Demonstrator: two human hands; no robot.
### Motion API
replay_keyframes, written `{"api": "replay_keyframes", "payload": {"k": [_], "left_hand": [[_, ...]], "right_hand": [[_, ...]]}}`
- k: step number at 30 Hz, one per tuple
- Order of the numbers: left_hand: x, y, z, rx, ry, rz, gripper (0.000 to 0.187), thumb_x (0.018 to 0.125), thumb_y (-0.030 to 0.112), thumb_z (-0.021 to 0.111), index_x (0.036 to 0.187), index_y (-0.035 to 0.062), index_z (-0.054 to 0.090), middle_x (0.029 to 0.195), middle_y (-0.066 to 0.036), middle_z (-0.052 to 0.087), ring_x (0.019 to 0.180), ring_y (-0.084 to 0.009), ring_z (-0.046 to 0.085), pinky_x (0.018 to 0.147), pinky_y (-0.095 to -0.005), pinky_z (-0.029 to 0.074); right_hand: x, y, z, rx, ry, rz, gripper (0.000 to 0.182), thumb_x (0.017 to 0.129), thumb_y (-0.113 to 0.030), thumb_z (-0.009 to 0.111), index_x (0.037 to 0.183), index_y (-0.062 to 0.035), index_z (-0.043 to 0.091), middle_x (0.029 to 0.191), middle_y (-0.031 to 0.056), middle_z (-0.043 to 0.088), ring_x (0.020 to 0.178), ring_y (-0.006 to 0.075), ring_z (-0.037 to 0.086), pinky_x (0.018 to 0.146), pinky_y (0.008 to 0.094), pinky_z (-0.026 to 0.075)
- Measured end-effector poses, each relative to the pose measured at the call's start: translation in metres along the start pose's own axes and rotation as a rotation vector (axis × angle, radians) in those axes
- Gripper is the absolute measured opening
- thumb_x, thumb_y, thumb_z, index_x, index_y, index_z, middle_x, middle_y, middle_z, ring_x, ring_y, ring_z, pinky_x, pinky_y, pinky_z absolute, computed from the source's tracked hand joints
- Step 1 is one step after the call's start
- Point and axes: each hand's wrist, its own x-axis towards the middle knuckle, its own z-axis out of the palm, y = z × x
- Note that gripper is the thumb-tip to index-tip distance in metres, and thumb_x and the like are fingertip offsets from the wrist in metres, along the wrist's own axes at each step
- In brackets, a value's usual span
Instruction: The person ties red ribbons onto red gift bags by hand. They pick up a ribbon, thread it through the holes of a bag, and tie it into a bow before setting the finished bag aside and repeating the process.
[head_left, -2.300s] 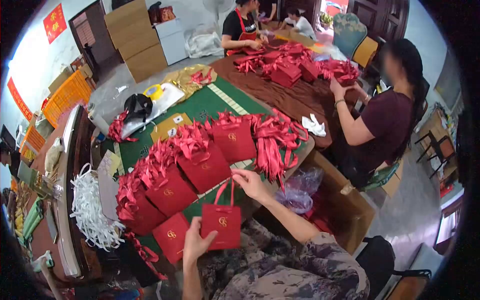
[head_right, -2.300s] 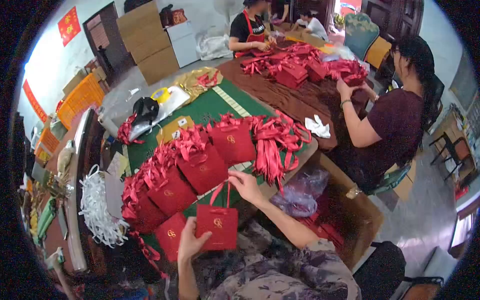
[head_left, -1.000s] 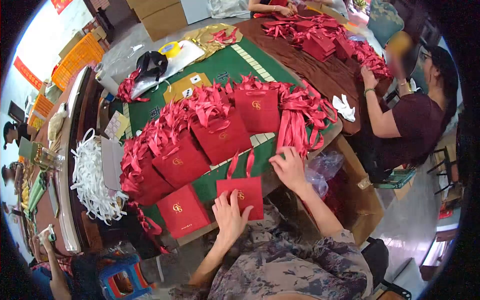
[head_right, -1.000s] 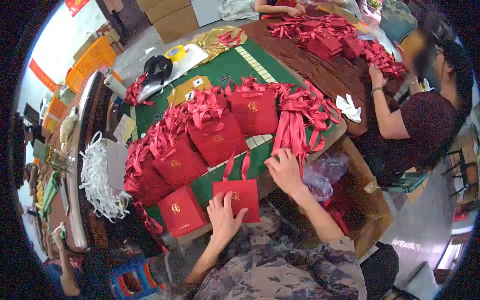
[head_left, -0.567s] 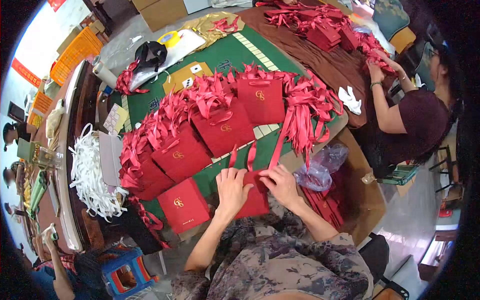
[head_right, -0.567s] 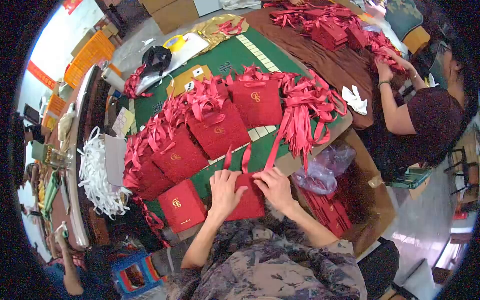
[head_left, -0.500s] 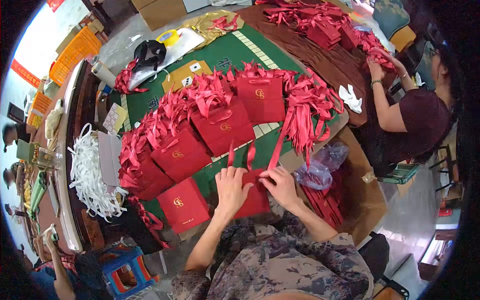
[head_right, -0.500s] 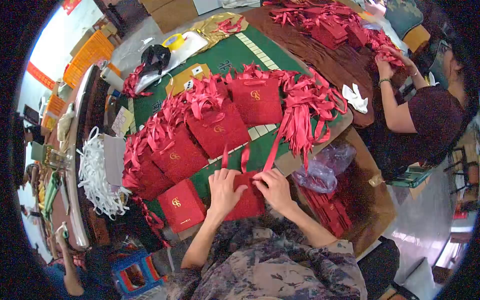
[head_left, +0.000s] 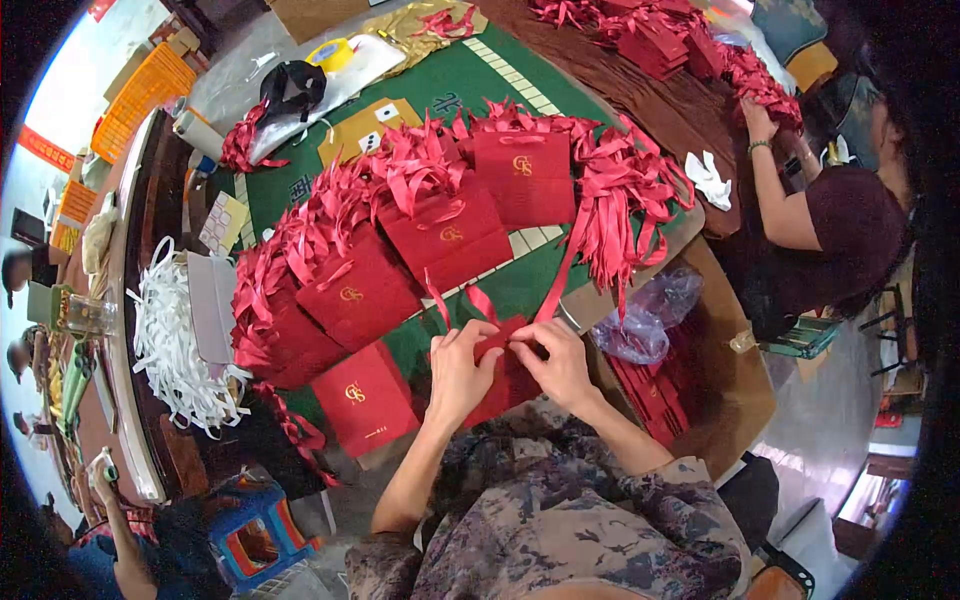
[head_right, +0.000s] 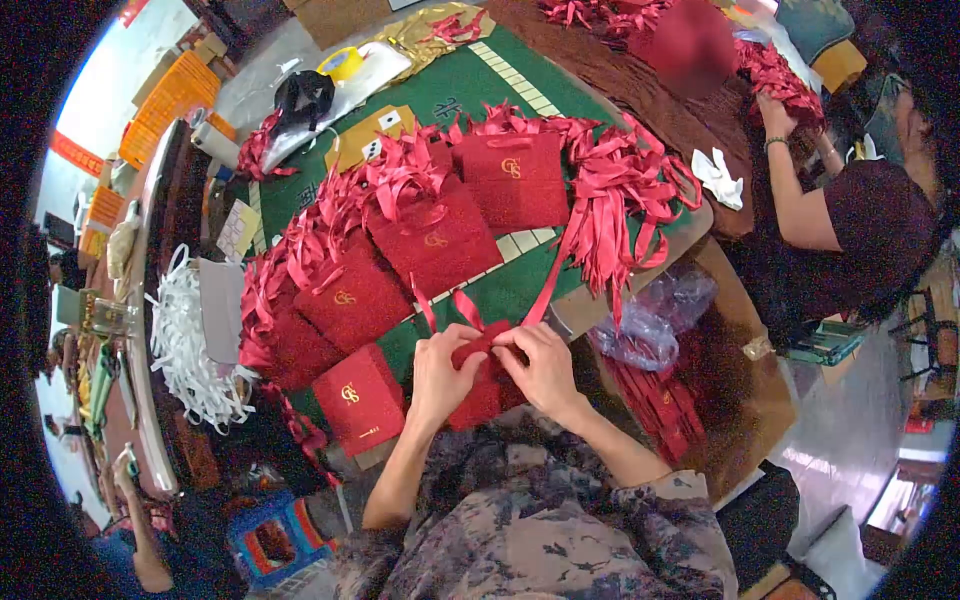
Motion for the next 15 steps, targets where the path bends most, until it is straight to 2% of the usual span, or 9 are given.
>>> {"api": "replay_keyframes", "payload": {"k": [2, 4, 5, 10, 12, 13, 15], "left_hand": [[-0.001, 0.0, 0.0, -0.002, 0.004, -0.004, 0.025, 0.078, 0.011, 0.076, 0.101, 0.0084, 0.065, 0.094, -0.008, 0.072, 0.089, -0.0277, 0.066, 0.084, -0.0396, 0.043], [-0.003, 0.001, 0.001, 0.028, 0.013, 0.031, 0.024, 0.078, 0.009, 0.074, 0.1, 0.0087, 0.065, 0.091, -0.009, 0.072, 0.087, -0.029, 0.065, 0.081, -0.0407, 0.043], [-0.004, 0.003, 0.002, 0.031, 0.015, 0.025, 0.024, 0.078, 0.009, 0.074, 0.1, 0.0087, 0.065, 0.091, -0.009, 0.072, 0.087, -0.029, 0.065, 0.081, -0.0407, 0.043], [-0.007, 0.001, 0.006, 0.08, 0.041, 0.038, 0.022, 0.078, 0.007, 0.071, 0.099, 0.0083, 0.065, 0.09, -0.008, 0.07, 0.085, -0.03, 0.062, 0.077, -0.042, 0.042], [-0.008, -0.001, 0.006, -0.018, 0.021, 0.059, 0.021, 0.078, 0.007, 0.072, 0.098, 0.0085, 0.065, 0.09, -0.008, 0.07, 0.085, -0.0301, 0.062, 0.078, -0.0423, 0.042], [-0.009, -0.001, 0.007, 0.007, 0.027, 0.063, 0.021, 0.078, 0.007, 0.072, 0.098, 0.0085, 0.065, 0.09, -0.008, 0.071, 0.085, -0.0302, 0.062, 0.079, -0.0423, 0.042], [-0.009, 0.0, 0.007, 0.026, 0.046, 0.089, 0.021, 0.078, 0.007, 0.072, 0.098, 0.0086, 0.065, 0.09, -0.008, 0.071, 0.086, -0.0303, 0.063, 0.079, -0.0424, 0.042]], "right_hand": [[0.001, -0.004, -0.002, 0.0, -0.004, 0.01, 0.013, 0.083, -0.012, 0.074, 0.092, -0.0058, 0.069, 0.084, 0.0099, 0.066, 0.082, 0.0297, 0.063, 0.074, 0.0393, 0.05], [0.003, -0.01, -0.005, 0.124, -0.066, 0.189, 0.014, 0.083, -0.012, 0.074, 0.092, -0.0048, 0.068, 0.082, 0.0112, 0.065, 0.076, 0.028, 0.064, 0.07, 0.0376, 0.05], [0.004, -0.006, -0.004, 0.121, -0.099, 0.234, 0.014, 0.082, -0.009, 0.075, 0.092, -0.0035, 0.067, 0.083, 0.0092, 0.066, 0.074, 0.0191, 0.066, 0.067, 0.0306, 0.052], [0.008, -0.01, 0.0, 0.075, -0.078, 0.152, 0.013, 0.08, -0.005, 0.074, 0.087, -0.0034, 0.063, 0.08, 0.0091, 0.065, 0.073, 0.0221, 0.065, 0.064, 0.0338, 0.05], [0.008, -0.004, 0.005, -0.036, -0.029, -0.143, 0.014, 0.078, -0.003, 0.074, 0.086, -0.0043, 0.063, 0.079, 0.0095, 0.064, 0.071, 0.0259, 0.063, 0.063, 0.0363, 0.049], [0.008, -0.008, 0.004, -0.008, -0.022, -0.103, 0.014, 0.078, -0.005, 0.075, 0.085, -0.0053, 0.063, 0.079, 0.0102, 0.064, 0.072, 0.0295, 0.062, 0.063, 0.0381, 0.049], [0.006, -0.011, 0.003, -0.007, -0.033, -0.034, 0.014, 0.078, -0.007, 0.075, 0.084, -0.0054, 0.063, 0.079, 0.0102, 0.064, 0.072, 0.0298, 0.062, 0.063, 0.0382, 0.049]]}}
